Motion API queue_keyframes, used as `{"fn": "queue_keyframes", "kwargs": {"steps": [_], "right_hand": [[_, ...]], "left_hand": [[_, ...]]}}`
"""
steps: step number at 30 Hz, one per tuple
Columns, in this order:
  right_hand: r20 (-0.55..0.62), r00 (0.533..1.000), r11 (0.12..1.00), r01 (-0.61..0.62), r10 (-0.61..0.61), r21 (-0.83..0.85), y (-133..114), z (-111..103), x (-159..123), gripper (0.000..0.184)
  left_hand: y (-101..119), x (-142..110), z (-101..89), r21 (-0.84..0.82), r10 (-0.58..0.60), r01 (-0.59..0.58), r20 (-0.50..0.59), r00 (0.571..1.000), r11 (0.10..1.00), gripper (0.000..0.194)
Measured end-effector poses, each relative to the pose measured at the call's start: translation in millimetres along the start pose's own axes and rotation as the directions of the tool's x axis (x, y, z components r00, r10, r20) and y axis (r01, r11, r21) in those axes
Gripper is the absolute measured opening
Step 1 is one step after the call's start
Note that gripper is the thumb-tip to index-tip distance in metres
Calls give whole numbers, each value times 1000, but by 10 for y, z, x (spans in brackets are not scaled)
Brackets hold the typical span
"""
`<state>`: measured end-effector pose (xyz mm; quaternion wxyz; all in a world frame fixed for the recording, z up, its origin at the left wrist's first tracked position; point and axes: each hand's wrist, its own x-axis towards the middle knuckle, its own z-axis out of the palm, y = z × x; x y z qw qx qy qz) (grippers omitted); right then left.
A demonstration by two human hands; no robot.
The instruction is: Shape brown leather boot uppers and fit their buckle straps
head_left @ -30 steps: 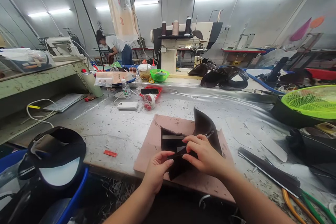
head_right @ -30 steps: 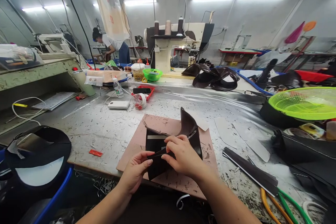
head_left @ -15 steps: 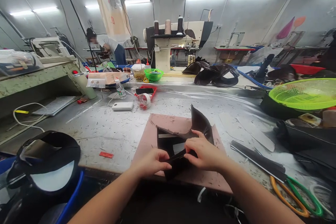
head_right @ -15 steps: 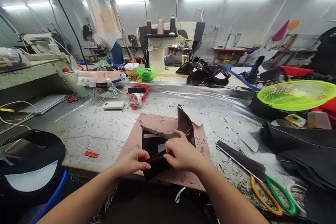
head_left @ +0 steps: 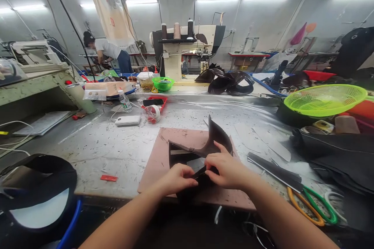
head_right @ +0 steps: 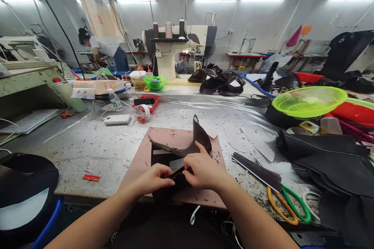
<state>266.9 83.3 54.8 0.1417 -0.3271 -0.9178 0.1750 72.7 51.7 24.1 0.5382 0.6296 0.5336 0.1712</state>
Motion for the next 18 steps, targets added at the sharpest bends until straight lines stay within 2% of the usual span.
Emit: {"fn": "queue_keyframes", "kwargs": {"steps": [4, 8, 9, 11, 13, 14, 15, 16, 17, 18], "right_hand": [[24, 999, 999, 30, -31, 33, 81, -32, -40, 13], [23, 999, 998, 45, -46, 38, 71, 18, -29, 16], [22, 998, 998, 50, -51, 42, 56, 31, -28, 16], [-4, 997, 995, 78, -77, 64, 27, 52, -39, 16], [-143, 985, 989, 109, -94, 101, 27, 68, -78, 14], [-279, 958, 987, 106, -69, 122, 49, 75, -108, 13], [-442, 897, 986, 76, -1, 151, 86, 84, -146, 12], [-592, 798, 980, 16, 108, 200, 139, 94, -189, 13], [-684, 686, 956, -62, 249, 286, 202, 107, -234, 16], [-692, 601, 904, -138, 400, 404, 270, 123, -279, 20]], "left_hand": [[-30, 13, -16, -132, 18, -3, 110, 994, 991, 13], [28, 75, -55, -156, 140, -98, 284, 949, 983, 27], [49, 106, -51, -151, 171, -131, 292, 941, 980, 30], [82, 181, -18, -121, 188, -162, 259, 947, 979, 23], [93, 256, 41, -95, 135, -119, 188, 973, 988, 13], [90, 285, 75, -98, 90, -75, 161, 983, 992, 15], [83, 306, 108, -118, 46, -29, 146, 988, 993, 16], [73, 319, 138, -154, 13, 8, 139, 990, 988, 16], [62, 325, 164, -195, -1, 29, 144, 990, 980, 16], [52, 324, 185, -238, 2, 36, 158, 987, 971, 18]]}}
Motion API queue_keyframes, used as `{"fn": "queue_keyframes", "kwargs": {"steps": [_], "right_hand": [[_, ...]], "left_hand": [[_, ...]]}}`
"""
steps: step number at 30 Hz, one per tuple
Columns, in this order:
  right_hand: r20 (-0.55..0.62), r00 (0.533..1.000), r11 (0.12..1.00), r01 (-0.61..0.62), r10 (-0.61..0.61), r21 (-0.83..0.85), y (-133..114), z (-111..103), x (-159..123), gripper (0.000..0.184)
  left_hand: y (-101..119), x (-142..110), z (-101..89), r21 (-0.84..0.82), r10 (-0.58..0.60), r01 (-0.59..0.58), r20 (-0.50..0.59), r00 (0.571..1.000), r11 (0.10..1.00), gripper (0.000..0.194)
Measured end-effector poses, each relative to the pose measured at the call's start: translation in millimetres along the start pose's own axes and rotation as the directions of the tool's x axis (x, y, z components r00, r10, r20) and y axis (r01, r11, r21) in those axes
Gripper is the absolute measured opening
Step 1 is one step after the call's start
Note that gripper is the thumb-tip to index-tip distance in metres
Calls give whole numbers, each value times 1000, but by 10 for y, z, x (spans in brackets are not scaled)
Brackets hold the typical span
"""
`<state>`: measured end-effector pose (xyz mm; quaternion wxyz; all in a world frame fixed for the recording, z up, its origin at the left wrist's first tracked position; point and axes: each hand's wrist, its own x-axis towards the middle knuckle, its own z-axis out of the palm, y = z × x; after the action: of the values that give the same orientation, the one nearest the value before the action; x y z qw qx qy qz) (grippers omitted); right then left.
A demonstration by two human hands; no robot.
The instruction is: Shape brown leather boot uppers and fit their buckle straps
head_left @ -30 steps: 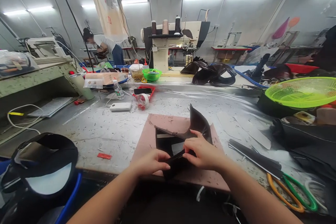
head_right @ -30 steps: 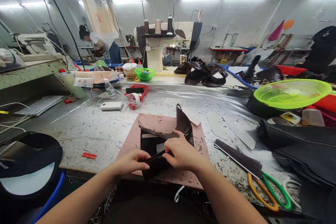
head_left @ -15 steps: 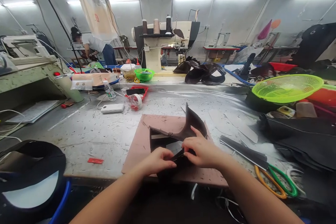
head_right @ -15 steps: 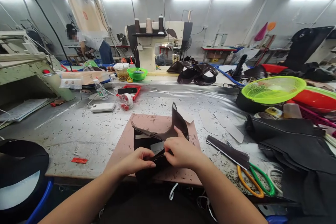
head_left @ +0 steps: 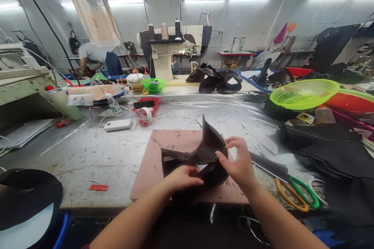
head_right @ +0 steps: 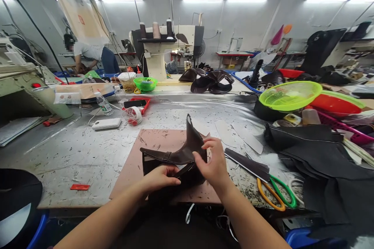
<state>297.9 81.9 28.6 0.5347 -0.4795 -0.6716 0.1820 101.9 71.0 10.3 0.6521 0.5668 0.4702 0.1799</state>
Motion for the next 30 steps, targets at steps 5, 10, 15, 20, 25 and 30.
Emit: {"fn": "queue_keyframes", "kwargs": {"steps": [5, 10, 15, 20, 25, 30], "right_hand": [[523, 773, 837, -515, 360, 186, 234, -78, -85, 47], [555, 785, 816, -496, 275, 297, 187, -46, -151, 47], [563, 776, 805, -512, 283, 300, 216, -79, -136, 49], [645, 715, 648, -630, 269, 429, 248, -45, -181, 45], [533, 794, 688, -562, 292, 460, 153, 6, -155, 36], [268, 960, 997, -76, 78, -19, -2, 63, 105, 23]], "left_hand": [[-8, -1, 43, -149, 87, -73, 84, 993, 986, 35], [91, 85, 97, -53, 52, -49, 44, 998, 997, 33], [89, 169, 193, 4, 59, -58, -82, 995, 998, 26], [3, 226, 264, -65, 101, -104, -53, 994, 992, 28], [103, 220, 257, -5, 177, -177, -67, 982, 984, 28], [355, 321, 46, 263, 384, -327, -210, 899, 908, 22]]}}
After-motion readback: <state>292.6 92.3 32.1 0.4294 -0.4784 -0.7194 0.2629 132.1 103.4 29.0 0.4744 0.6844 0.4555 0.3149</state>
